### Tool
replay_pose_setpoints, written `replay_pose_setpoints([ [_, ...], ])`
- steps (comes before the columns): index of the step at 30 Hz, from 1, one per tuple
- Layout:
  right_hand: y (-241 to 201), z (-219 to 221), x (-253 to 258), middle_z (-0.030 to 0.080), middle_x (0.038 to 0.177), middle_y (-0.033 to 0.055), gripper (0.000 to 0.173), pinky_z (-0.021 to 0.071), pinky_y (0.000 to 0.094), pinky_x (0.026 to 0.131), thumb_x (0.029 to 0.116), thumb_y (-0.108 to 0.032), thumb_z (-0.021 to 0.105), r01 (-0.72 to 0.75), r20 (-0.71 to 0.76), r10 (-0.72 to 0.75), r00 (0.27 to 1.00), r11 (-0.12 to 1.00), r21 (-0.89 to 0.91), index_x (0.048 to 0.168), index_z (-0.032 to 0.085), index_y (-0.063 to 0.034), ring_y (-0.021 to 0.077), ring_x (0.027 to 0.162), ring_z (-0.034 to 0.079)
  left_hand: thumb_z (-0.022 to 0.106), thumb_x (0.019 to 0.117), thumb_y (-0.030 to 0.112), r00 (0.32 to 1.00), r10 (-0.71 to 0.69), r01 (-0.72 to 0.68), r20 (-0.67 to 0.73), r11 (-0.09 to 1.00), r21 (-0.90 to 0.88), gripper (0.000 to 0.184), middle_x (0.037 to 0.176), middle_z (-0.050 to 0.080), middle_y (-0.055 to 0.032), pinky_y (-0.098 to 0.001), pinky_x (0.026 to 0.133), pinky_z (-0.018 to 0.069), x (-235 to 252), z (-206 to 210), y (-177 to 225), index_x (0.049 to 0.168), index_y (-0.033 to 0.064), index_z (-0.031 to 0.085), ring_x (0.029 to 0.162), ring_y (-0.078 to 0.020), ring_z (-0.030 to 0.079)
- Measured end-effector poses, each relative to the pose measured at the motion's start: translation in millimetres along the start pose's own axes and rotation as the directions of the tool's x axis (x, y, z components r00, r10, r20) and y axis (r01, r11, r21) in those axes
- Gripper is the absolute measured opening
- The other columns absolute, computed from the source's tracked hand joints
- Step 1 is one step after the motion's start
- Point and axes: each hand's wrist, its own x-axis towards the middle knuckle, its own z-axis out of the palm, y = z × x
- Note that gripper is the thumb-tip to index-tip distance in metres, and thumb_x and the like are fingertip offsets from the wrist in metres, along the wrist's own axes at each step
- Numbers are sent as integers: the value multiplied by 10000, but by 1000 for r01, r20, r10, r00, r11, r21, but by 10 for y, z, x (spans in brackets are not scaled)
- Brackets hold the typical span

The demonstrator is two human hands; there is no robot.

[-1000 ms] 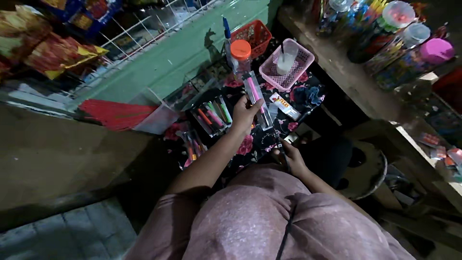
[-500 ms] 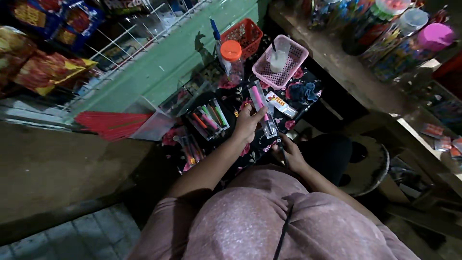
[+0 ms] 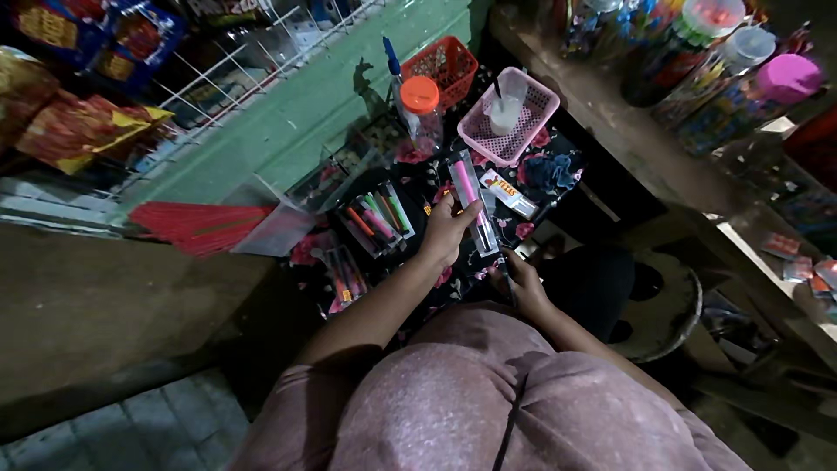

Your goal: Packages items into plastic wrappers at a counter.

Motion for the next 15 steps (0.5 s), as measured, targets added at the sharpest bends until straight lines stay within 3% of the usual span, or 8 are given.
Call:
replay_pose_setpoints([
  [3, -89, -66, 61, 670, 1062, 158, 492, 560, 333, 767, 991, -109, 617, -51, 18, 50, 999, 998, 29, 1435, 462, 33, 140, 808, 639, 619, 1006, 94, 998, -34, 32, 56, 999, 29, 347, 1142, 622, -98, -333, 856, 568, -67, 21, -41, 1320, 0, 507, 976, -136, 642],
  [6, -65, -84, 98, 671, 1057, 160, 527, 555, 338, 775, 971, -168, 630, -9, 6, 9, 1000, 1000, 11, 1421, 467, 52, 142, 821, 637, 621, 1006, 94, 997, -33, 30, 70, 999, 35, 369, 1152, 623, -99, -333, 860, 572, -77, 26, -47, 1341, 3, 499, 987, -133, 646],
  [10, -69, -47, 102, 682, 1115, 182, 500, 560, 333, 821, 976, -72, 615, 32, -18, -32, 999, 999, 10, 1433, 470, 70, 142, 879, 660, 628, 1003, 93, 998, -32, 30, 63, 999, 36, 355, 1141, 623, -93, -322, 851, 568, -56, 21, -40, 1325, 10, 505, 976, -129, 643],
  [15, -28, -16, 106, 697, 1055, 179, 431, 563, 322, 809, 967, -38, 620, 62, -54, -63, 997, 998, -19, 1368, 530, 92, 134, 847, 664, 624, 1003, 83, 998, -49, 48, 47, 999, 23, 333, 1127, 618, -93, -324, 842, 568, -39, 15, -60, 1308, 14, 512, 968, -133, 643],
])
